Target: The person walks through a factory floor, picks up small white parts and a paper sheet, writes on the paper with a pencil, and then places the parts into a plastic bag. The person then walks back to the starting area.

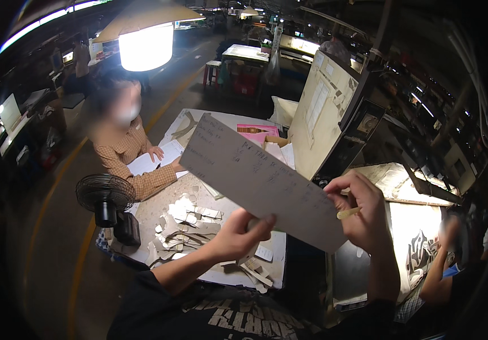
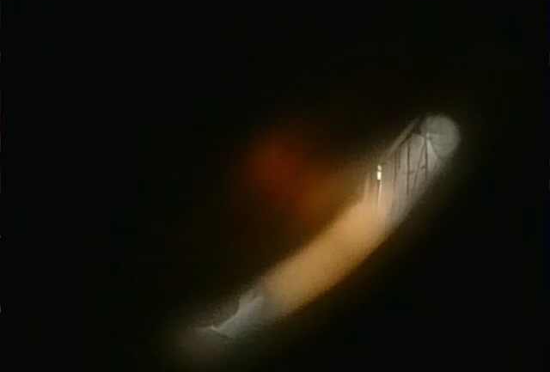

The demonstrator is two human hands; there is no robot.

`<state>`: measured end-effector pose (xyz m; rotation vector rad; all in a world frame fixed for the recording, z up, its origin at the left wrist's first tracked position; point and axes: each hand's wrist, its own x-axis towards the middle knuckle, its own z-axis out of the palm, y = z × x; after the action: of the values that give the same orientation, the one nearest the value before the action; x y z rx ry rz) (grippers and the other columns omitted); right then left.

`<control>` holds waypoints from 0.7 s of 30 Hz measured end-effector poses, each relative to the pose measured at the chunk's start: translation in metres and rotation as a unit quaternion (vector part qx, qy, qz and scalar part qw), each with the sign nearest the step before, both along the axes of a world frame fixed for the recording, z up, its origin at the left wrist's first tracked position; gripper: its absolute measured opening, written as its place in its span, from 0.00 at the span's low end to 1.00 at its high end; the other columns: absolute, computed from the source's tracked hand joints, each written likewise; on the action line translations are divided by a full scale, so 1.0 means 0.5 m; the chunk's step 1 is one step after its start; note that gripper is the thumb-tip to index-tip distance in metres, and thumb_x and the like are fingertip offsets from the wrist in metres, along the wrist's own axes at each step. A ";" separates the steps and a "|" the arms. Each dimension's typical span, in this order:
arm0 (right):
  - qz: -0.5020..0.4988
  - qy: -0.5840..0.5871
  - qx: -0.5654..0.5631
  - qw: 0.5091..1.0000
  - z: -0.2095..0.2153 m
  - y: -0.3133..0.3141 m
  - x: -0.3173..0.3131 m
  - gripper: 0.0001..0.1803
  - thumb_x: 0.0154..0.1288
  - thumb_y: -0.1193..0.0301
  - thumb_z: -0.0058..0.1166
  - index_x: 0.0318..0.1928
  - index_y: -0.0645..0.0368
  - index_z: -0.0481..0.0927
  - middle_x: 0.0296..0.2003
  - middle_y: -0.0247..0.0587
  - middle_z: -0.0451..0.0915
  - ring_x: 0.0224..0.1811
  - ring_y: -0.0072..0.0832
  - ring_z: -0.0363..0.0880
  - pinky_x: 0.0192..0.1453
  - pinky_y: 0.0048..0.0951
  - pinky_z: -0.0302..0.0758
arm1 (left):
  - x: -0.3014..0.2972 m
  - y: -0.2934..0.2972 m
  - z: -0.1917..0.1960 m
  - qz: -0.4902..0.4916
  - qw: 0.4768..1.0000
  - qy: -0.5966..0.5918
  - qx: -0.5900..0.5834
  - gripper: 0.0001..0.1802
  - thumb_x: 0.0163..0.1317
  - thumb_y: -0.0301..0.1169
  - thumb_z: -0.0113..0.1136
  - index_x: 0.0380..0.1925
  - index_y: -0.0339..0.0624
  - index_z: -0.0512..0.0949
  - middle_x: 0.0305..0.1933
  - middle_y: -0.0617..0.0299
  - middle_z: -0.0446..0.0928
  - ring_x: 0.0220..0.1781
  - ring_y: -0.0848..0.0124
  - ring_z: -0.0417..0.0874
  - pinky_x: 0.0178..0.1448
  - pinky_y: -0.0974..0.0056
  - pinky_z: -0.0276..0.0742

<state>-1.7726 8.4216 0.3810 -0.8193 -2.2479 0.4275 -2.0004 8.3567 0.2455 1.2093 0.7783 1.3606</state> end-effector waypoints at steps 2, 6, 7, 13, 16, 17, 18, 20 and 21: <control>-0.001 -0.035 0.064 0.997 0.028 0.028 0.016 0.06 0.64 0.83 0.64 0.40 0.62 0.83 0.35 0.41 0.81 0.34 0.32 0.84 0.39 0.31 0.78 | -0.006 0.020 0.022 0.029 1.000 0.007 0.001 0.18 0.80 0.42 0.57 0.53 0.36 0.80 0.38 0.66 0.79 0.36 0.80 0.78 0.40 0.71 0.75; -0.061 0.038 0.300 0.951 0.132 0.138 0.055 0.08 0.74 0.78 0.58 0.51 0.62 0.83 0.44 0.41 0.83 0.45 0.30 0.84 0.52 0.30 0.80 | 0.005 0.099 0.088 0.084 0.992 0.075 0.048 0.22 0.79 0.46 0.59 0.45 0.35 0.85 0.31 0.70 0.76 0.32 0.82 0.74 0.34 0.71 0.70; -0.081 0.063 0.337 0.936 0.164 0.173 0.065 0.10 0.76 0.76 0.58 0.54 0.62 0.84 0.48 0.44 0.84 0.49 0.32 0.86 0.54 0.31 0.80 | 0.013 0.125 0.105 0.092 0.991 0.081 0.050 0.22 0.79 0.46 0.59 0.44 0.36 0.86 0.30 0.70 0.76 0.31 0.83 0.73 0.33 0.71 0.69; -0.246 -0.034 0.391 0.886 0.257 0.340 0.076 0.14 0.72 0.65 0.65 0.51 0.61 0.87 0.43 0.49 0.88 0.43 0.44 0.88 0.49 0.36 0.81 | 0.080 0.284 0.189 0.091 0.992 0.088 0.025 0.21 0.79 0.47 0.58 0.44 0.38 0.85 0.27 0.74 0.71 0.26 0.83 0.66 0.32 0.72 0.67; -0.312 -0.036 0.308 0.898 0.261 0.374 0.067 0.15 0.72 0.61 0.64 0.49 0.59 0.89 0.36 0.48 0.89 0.37 0.43 0.89 0.42 0.37 0.81 | 0.110 0.343 0.217 0.085 0.993 0.082 0.007 0.19 0.79 0.47 0.58 0.46 0.42 0.86 0.34 0.71 0.81 0.27 0.84 0.66 0.33 0.73 0.69; -0.313 -0.021 0.295 0.902 0.262 0.383 0.066 0.15 0.73 0.61 0.64 0.48 0.58 0.89 0.35 0.47 0.89 0.35 0.43 0.89 0.41 0.38 0.81 | 0.119 0.359 0.225 0.089 0.993 0.080 0.019 0.19 0.79 0.47 0.58 0.46 0.43 0.86 0.35 0.71 0.82 0.27 0.84 0.66 0.33 0.72 0.69; -0.315 -0.009 0.277 0.908 0.265 0.391 0.065 0.14 0.73 0.60 0.63 0.48 0.57 0.89 0.33 0.47 0.89 0.34 0.42 0.89 0.39 0.38 0.80 | 0.127 0.374 0.232 0.098 0.992 0.077 0.030 0.19 0.79 0.47 0.58 0.46 0.43 0.86 0.36 0.71 0.83 0.27 0.84 0.66 0.34 0.71 0.70; -0.328 -0.011 0.280 0.902 0.273 0.408 0.066 0.12 0.74 0.63 0.61 0.47 0.56 0.90 0.37 0.41 0.91 0.38 0.35 0.91 0.42 0.34 0.82 | 0.144 0.408 0.247 0.112 0.990 0.081 0.033 0.19 0.79 0.48 0.58 0.46 0.44 0.87 0.36 0.72 0.82 0.27 0.84 0.66 0.36 0.70 0.71; -0.318 -0.011 0.285 0.904 0.278 0.413 0.067 0.11 0.74 0.63 0.61 0.47 0.56 0.90 0.38 0.39 0.91 0.39 0.33 0.91 0.43 0.34 0.82 | 0.152 0.425 0.253 0.116 0.989 0.083 0.035 0.19 0.79 0.48 0.58 0.47 0.45 0.87 0.36 0.72 0.82 0.27 0.84 0.65 0.37 0.69 0.72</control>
<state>-1.7390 8.6283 0.5201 -1.1484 -1.8181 -0.5240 -1.9244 8.5693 0.3722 1.3311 1.0206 1.4991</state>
